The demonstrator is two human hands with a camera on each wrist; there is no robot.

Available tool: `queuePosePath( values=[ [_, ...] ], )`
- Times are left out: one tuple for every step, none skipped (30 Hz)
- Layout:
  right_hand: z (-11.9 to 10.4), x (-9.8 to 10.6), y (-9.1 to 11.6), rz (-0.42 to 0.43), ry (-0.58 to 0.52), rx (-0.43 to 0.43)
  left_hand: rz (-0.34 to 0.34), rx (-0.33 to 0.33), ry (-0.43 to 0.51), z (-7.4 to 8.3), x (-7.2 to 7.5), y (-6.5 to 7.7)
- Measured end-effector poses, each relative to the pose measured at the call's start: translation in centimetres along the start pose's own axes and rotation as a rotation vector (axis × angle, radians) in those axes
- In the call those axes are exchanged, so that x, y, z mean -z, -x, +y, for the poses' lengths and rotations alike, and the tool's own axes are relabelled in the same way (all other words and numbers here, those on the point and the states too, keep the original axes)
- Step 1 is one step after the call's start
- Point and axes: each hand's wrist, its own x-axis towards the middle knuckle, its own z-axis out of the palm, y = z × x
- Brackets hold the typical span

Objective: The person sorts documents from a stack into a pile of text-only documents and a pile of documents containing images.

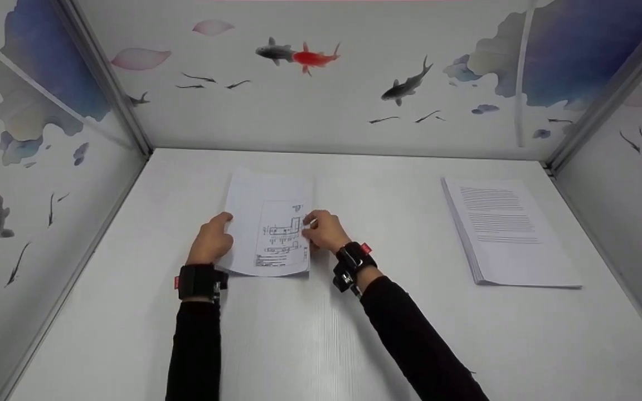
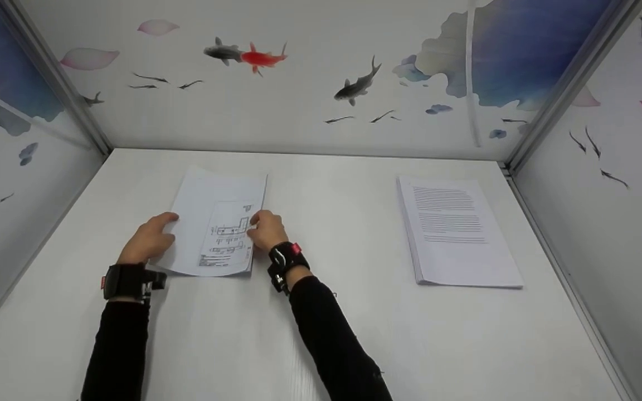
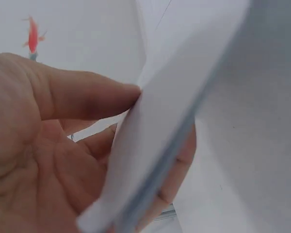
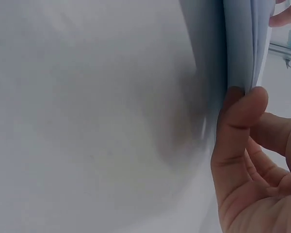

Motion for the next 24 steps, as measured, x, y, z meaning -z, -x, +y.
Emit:
queuePosePath(
  values=[
    [0.0, -0.1, 0.0, -0.010, 0.014, 0.002, -0.006, 0.007, -0.004, 0.1, 0.0, 0.0],
    [-0.1, -0.2, 0.0, -0.021, 0.031, 0.009, -0.008, 0.014, -0.010, 0.1, 0.0, 0.0],
    [-0.1, -0.3, 0.0, -0.035, 0.050, 0.016, -0.011, 0.018, -0.020, 0.1, 0.1, 0.0],
    [-0.2, -0.4, 0.0, -0.047, 0.076, 0.028, -0.015, 0.022, -0.035, 0.1, 0.1, 0.1],
    [-0.3, -0.4, 0.1, -0.060, 0.103, 0.040, -0.018, 0.029, -0.051, 0.1, 0.1, 0.1],
    [-0.3, -0.5, 0.1, -0.071, 0.123, 0.047, -0.021, 0.037, -0.072, 0.0, 0.1, 0.2],
    [-0.3, -0.5, 0.2, -0.078, 0.149, 0.054, -0.025, 0.045, -0.094, 0.0, 0.0, 0.2],
    [-0.4, -0.6, 0.2, -0.084, 0.171, 0.058, -0.027, 0.053, -0.115, -0.1, 0.0, 0.3],
    [-0.4, -0.7, 0.2, -0.084, 0.199, 0.061, -0.033, 0.057, -0.135, -0.2, 0.0, 0.3],
    [-0.4, -0.7, 0.3, -0.082, 0.224, 0.065, -0.036, 0.062, -0.150, -0.2, 0.0, 0.4],
    [-0.4, -0.8, 0.3, -0.080, 0.242, 0.068, -0.037, 0.064, -0.165, -0.2, -0.1, 0.4],
    [-0.4, -0.8, 0.3, -0.075, 0.253, 0.069, -0.036, 0.065, -0.176, -0.2, -0.1, 0.4],
    [-0.4, -0.9, 0.3, -0.069, 0.262, 0.072, -0.035, 0.067, -0.182, -0.2, -0.1, 0.4],
    [-0.5, -0.9, 0.3, -0.065, 0.270, 0.072, -0.037, 0.069, -0.188, -0.2, -0.2, 0.5],
    [-0.5, -1.0, 0.3, -0.059, 0.280, 0.070, -0.042, 0.071, -0.193, -0.1, -0.2, 0.5],
    [-0.6, -1.1, 0.3, -0.056, 0.283, 0.066, -0.046, 0.077, -0.197, -0.1, -0.3, 0.5],
    [-0.6, -1.1, 0.4, -0.053, 0.287, 0.060, -0.051, 0.081, -0.201, 0.0, -0.3, 0.6],
    [-0.7, -1.2, 0.4, -0.048, 0.292, 0.051, -0.055, 0.088, -0.201, 0.0, -0.3, 0.6],
    [-0.7, -1.3, 0.5, -0.045, 0.303, 0.042, -0.057, 0.091, -0.205, 0.0, -0.3, 0.6],
    [-0.8, -1.3, 0.5, -0.042, 0.316, 0.033, -0.056, 0.092, -0.211, 0.1, -0.3, 0.6],
    [-0.8, -1.4, 0.6, -0.040, 0.329, 0.024, -0.056, 0.093, -0.216, 0.1, -0.3, 0.6],
    [-0.9, -1.4, 0.6, -0.038, 0.345, 0.018, -0.055, 0.096, -0.220, 0.1, -0.4, 0.5],
    [-0.9, -1.4, 0.6, -0.036, 0.356, 0.011, -0.052, 0.097, -0.228, 0.2, -0.4, 0.5],
    [-0.9, -1.4, 0.7, -0.035, 0.362, 0.002, -0.048, 0.100, -0.237, 0.3, -0.5, 0.5]
  ],
)
